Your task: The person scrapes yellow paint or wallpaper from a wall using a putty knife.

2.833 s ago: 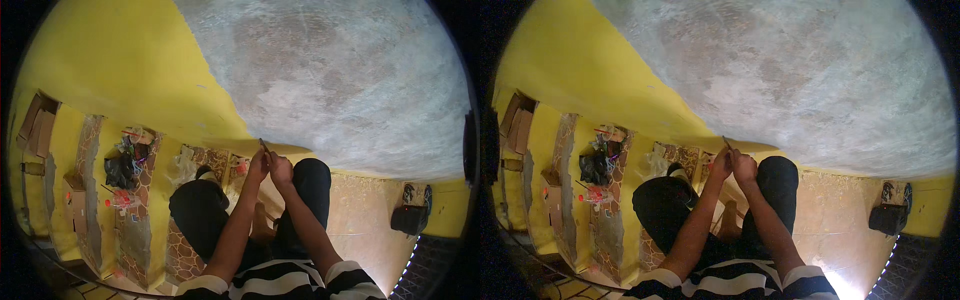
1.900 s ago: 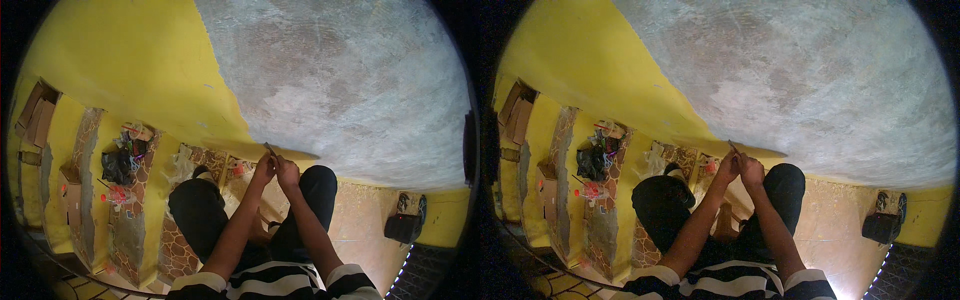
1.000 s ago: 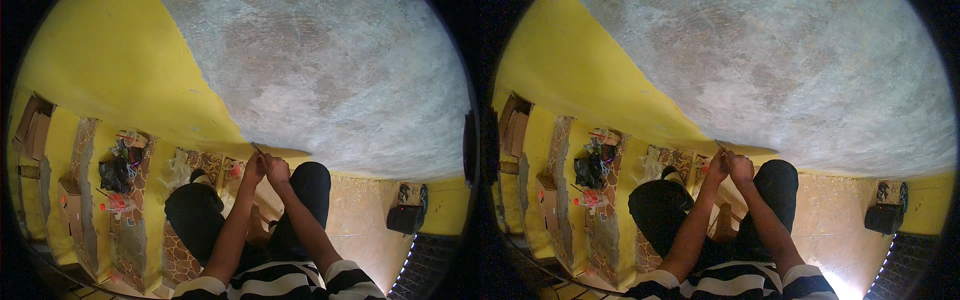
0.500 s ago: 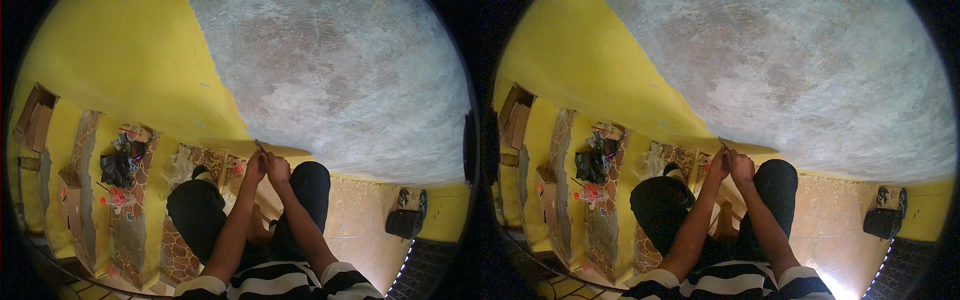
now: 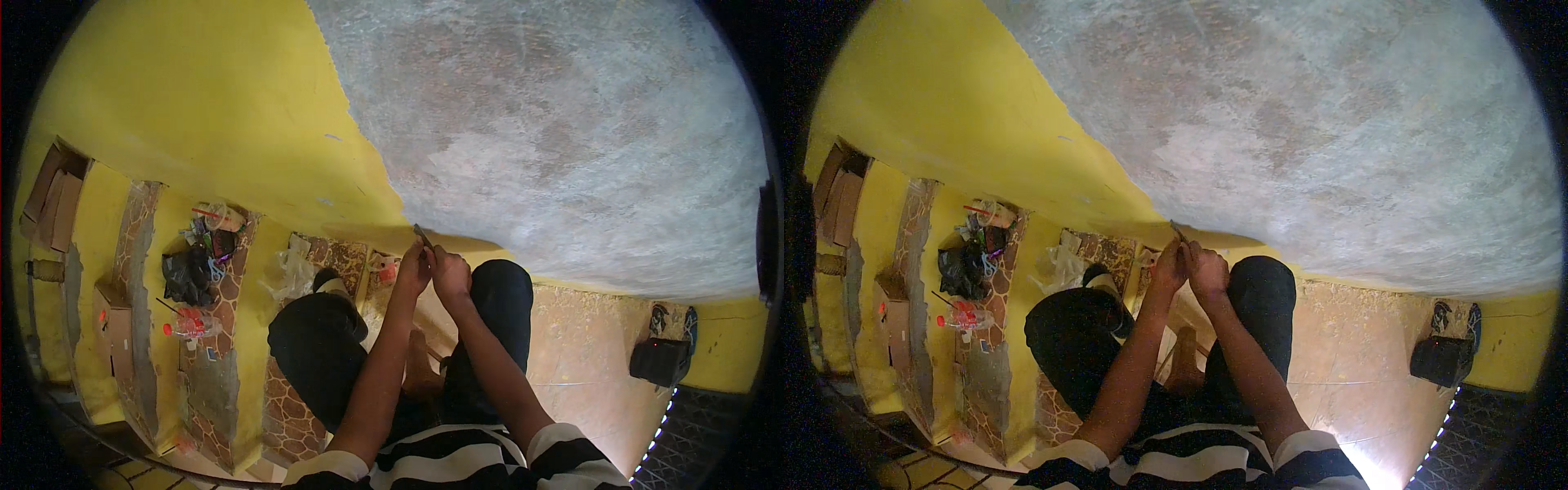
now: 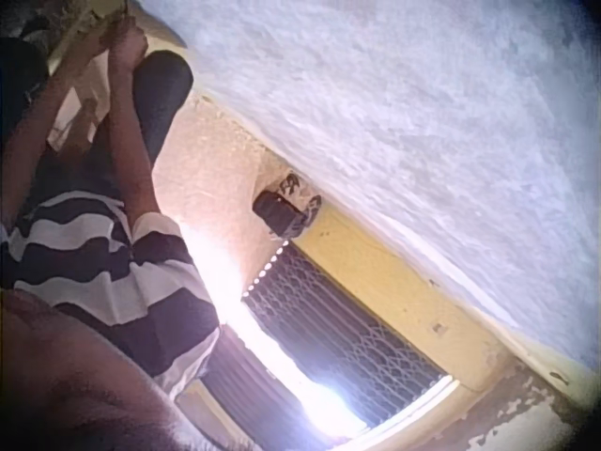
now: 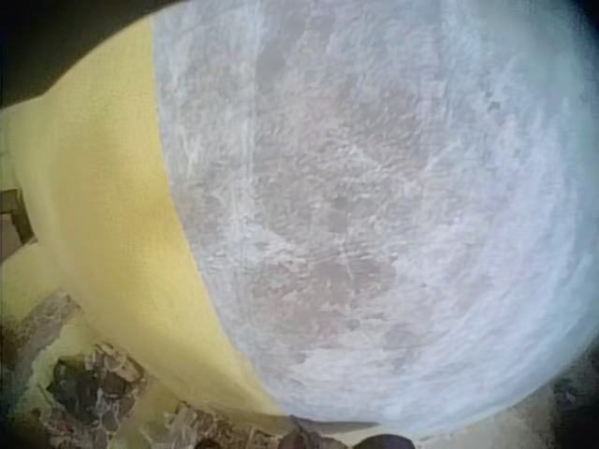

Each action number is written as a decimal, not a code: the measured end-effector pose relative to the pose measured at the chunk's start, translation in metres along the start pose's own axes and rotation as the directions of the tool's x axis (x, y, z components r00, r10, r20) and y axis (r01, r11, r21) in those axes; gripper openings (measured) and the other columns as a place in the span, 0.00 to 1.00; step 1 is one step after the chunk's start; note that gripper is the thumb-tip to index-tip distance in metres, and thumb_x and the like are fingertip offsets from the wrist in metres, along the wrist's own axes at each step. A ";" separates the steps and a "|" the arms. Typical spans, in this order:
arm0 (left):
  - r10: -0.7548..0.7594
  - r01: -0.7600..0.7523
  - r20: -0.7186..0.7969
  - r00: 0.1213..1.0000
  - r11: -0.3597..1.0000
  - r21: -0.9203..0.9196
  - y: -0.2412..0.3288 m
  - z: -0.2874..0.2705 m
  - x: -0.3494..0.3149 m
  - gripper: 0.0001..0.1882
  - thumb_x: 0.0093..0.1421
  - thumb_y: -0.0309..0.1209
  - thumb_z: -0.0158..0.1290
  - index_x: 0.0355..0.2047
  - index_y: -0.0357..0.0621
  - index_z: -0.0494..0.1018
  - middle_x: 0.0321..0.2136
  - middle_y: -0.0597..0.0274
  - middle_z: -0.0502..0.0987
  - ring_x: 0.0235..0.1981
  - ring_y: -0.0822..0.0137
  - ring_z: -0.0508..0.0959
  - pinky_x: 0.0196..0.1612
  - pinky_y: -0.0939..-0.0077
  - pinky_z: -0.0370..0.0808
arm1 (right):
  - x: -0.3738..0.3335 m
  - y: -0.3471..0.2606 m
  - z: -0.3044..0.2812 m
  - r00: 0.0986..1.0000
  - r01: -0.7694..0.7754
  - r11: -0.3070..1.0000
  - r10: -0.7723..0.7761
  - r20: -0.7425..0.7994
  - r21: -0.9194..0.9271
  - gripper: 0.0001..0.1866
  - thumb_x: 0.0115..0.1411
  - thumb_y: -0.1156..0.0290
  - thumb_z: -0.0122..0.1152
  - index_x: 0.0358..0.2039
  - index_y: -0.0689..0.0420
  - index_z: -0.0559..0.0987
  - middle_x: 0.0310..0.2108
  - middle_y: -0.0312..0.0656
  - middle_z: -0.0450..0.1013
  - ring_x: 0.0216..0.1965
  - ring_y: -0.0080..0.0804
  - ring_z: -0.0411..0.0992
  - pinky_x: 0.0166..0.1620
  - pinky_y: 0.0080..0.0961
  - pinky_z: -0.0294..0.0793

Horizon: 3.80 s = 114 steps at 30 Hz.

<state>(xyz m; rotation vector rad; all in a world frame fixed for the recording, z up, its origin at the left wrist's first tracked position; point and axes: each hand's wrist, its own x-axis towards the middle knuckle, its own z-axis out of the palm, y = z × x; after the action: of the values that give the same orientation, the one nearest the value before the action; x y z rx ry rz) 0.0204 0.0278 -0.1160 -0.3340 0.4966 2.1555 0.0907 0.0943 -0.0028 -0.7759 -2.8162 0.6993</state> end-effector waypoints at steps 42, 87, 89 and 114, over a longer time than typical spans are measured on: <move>-0.029 0.030 0.016 0.999 0.999 -0.029 -0.003 0.012 -0.006 0.10 0.60 0.40 0.48 0.35 0.48 0.70 0.28 0.70 0.74 0.22 0.77 0.74 0.25 0.81 0.75 | -0.003 0.007 -0.005 0.990 0.136 0.991 -0.136 -0.037 -0.008 0.11 0.57 0.63 0.47 0.34 0.55 0.73 0.19 0.48 0.72 0.21 0.47 0.73 0.24 0.42 0.73; 0.082 -0.075 -0.014 0.997 0.959 0.272 0.013 0.058 -0.048 0.19 0.59 0.48 0.45 0.41 0.46 0.69 0.35 0.64 0.73 0.37 0.68 0.73 0.32 0.70 0.73 | -0.018 -0.006 -0.032 0.967 0.082 0.966 -0.136 0.214 0.244 0.13 0.59 0.68 0.46 0.42 0.61 0.68 0.25 0.56 0.72 0.29 0.53 0.73 0.33 0.43 0.72; 0.076 -0.078 0.017 0.997 0.962 0.262 0.004 0.056 -0.056 0.19 0.59 0.48 0.46 0.40 0.46 0.69 0.34 0.64 0.73 0.35 0.69 0.73 0.28 0.72 0.73 | -0.032 -0.010 -0.049 0.974 0.045 0.931 -0.122 0.192 0.362 0.14 0.59 0.70 0.46 0.45 0.61 0.66 0.28 0.57 0.72 0.31 0.53 0.73 0.33 0.42 0.72; 0.075 -0.065 -0.118 0.990 0.995 0.081 0.008 0.100 -0.048 0.21 0.63 0.53 0.36 0.31 0.48 0.65 0.23 0.67 0.65 0.23 0.70 0.67 0.27 0.71 0.71 | -0.028 -0.048 -0.047 0.999 -0.018 0.891 0.028 -0.015 0.453 0.23 0.59 0.77 0.43 0.55 0.45 0.67 0.27 0.53 0.70 0.26 0.29 0.67 0.44 0.26 0.67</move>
<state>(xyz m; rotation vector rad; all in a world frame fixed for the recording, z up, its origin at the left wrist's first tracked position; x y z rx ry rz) 0.0359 0.0361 -0.0060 -0.4110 0.6675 2.1859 0.1046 0.0625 0.0609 -0.7193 -2.4684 1.2806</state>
